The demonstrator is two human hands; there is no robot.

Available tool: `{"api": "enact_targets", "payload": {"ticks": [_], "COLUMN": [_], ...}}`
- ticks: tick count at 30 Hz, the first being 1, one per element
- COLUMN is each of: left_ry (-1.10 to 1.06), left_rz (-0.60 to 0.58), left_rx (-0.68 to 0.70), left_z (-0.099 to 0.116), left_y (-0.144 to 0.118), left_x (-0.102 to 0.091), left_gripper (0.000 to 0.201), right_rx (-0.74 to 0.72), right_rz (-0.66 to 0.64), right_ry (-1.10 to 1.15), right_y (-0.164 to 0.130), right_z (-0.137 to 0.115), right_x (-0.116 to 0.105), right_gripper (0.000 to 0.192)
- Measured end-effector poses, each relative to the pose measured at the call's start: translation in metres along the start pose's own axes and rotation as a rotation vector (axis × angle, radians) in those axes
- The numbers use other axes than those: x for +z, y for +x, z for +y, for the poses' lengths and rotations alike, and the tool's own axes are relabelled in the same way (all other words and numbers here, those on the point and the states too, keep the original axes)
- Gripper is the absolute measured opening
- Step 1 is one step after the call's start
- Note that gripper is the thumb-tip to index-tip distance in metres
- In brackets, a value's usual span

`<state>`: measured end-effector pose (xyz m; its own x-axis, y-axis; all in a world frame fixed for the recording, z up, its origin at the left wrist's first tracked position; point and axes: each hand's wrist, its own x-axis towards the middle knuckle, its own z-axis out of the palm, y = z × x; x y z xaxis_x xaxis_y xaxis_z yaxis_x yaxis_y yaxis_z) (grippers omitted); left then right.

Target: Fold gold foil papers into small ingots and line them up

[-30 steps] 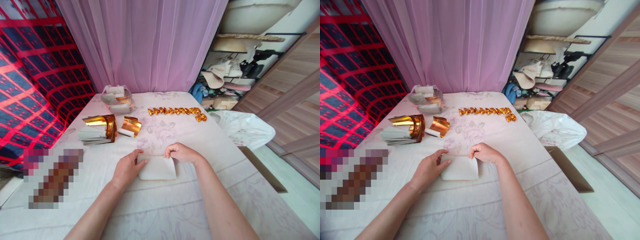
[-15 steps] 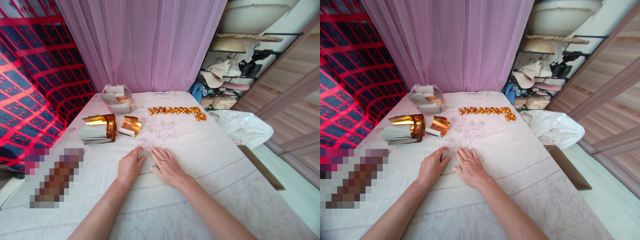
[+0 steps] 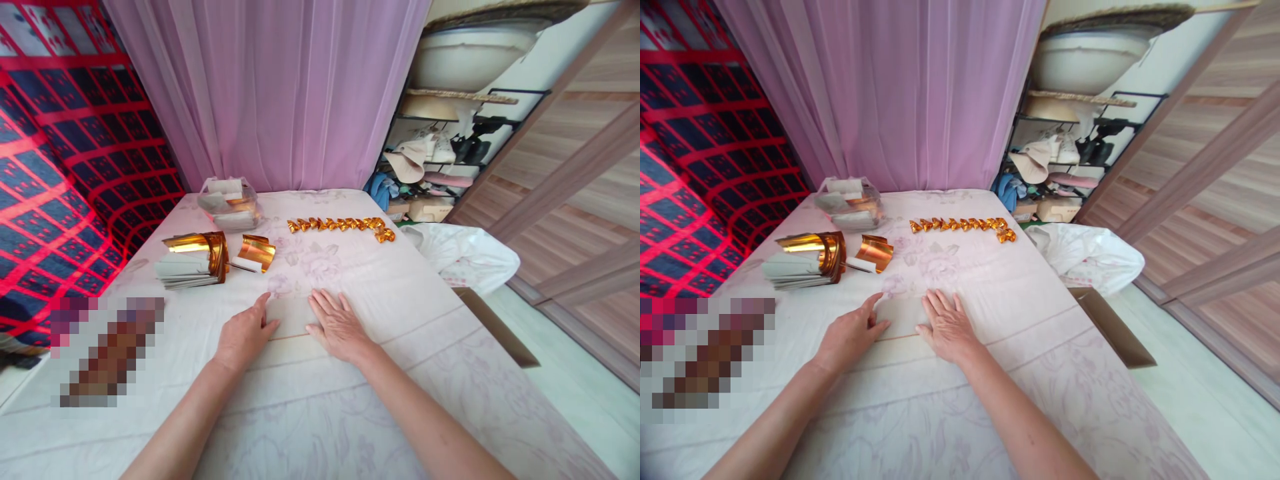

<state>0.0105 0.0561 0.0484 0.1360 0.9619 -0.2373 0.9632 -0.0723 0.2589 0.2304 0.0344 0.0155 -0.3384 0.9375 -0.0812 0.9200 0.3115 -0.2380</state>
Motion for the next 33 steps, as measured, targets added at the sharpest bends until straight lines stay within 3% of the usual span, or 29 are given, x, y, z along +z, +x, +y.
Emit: {"api": "enact_targets", "payload": {"ticks": [7, 10, 13, 14, 17, 23, 29, 33], "left_ry": [0.044, 0.114, 0.179, 0.153, 0.102, 0.080, 0.083, 0.077], "left_rz": [0.056, 0.178, 0.380, 0.385, 0.362, 0.357, 0.445, 0.435], "left_rx": [0.017, 0.041, 0.301, 0.411, 0.528, 0.440, 0.458, 0.499], "left_z": [0.003, 0.007, 0.011, 0.013, 0.019, 0.022, 0.027, 0.026], "left_y": [-0.001, -0.002, -0.008, -0.010, -0.015, -0.013, -0.004, 0.002], "left_x": [-0.004, 0.000, 0.014, 0.020, 0.039, 0.048, 0.049, 0.058], "left_gripper": [0.057, 0.056, 0.045, 0.041, 0.033, 0.034, 0.030, 0.033], "right_rx": [0.051, 0.102, 0.150, 0.162, 0.177, 0.144, 0.019, -0.084], "right_rz": [0.048, 0.123, 0.197, 0.213, 0.241, 0.248, 0.231, 0.215], "right_ry": [-0.008, -0.009, -0.019, -0.026, -0.054, -0.067, -0.010, 0.069], "right_y": [-0.003, -0.008, -0.013, -0.015, -0.019, -0.035, -0.055, -0.063], "right_z": [-0.005, -0.011, -0.017, -0.019, -0.024, -0.029, -0.036, -0.035], "right_x": [-0.001, 0.003, 0.008, 0.009, 0.009, 0.003, 0.003, -0.001], "right_gripper": [0.060, 0.057, 0.054, 0.054, 0.051, 0.046, 0.036, 0.024]}}
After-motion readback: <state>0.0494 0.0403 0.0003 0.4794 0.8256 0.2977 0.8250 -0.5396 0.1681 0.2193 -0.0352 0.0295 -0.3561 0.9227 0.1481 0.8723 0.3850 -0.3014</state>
